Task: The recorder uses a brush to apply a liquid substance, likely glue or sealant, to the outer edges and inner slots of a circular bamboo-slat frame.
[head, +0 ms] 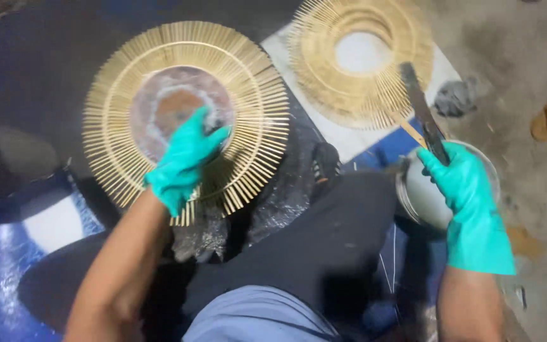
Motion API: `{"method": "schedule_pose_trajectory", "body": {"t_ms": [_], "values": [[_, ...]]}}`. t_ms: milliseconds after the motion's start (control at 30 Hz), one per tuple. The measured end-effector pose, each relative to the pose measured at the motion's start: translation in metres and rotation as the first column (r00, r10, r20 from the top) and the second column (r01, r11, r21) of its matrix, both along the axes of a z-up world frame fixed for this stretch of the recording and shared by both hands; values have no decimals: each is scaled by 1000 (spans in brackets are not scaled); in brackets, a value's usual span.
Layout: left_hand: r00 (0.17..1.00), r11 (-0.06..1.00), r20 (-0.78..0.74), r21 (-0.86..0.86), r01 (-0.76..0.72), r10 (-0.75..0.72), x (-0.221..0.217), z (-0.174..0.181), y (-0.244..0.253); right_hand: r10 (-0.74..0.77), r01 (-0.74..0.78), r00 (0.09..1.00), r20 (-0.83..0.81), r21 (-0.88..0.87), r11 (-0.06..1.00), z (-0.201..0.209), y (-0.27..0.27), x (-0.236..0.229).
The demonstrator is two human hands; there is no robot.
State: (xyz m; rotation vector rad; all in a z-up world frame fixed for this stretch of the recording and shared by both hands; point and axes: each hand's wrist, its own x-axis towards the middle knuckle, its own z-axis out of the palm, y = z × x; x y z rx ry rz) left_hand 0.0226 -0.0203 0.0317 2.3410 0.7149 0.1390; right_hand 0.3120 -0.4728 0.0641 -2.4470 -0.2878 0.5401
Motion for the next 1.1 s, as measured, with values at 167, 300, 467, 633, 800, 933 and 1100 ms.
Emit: {"method": "schedule_pose_trajectory", "body": {"t_ms": [167, 300, 467, 633, 800, 933, 1100], "values": [[938, 610, 206, -792, -8, 280, 35, 137, -80, 401, -417, 864, 305, -11, 909, 89, 98, -32], [898, 615, 312, -786, 61, 309, 15, 152, -75, 531, -520, 815, 230, -113, 847, 122, 162, -68], [840, 604, 388, -792, 94, 379, -11, 107, -43, 556, -612, 769, 315, 114, 783, 108, 188, -90], [802, 779, 476, -626, 21, 361, -32, 77, -21, 195, -590, 743, 640, 490, 641, 73, 204, -90], [768, 735, 562, -653, 183, 308, -26, 42, -26, 304, -174, 952, -30, 763, 622, 67, 219, -114], [764, 552, 556, -769, 322, 329, -15, 51, -45, 233, -57, 919, -319, 476, 878, 22, 219, -115], [984, 921, 46, -362, -143, 171, -25, 22, -6, 136, -58, 957, -255, 293, 954, -22, 202, -80]]}}
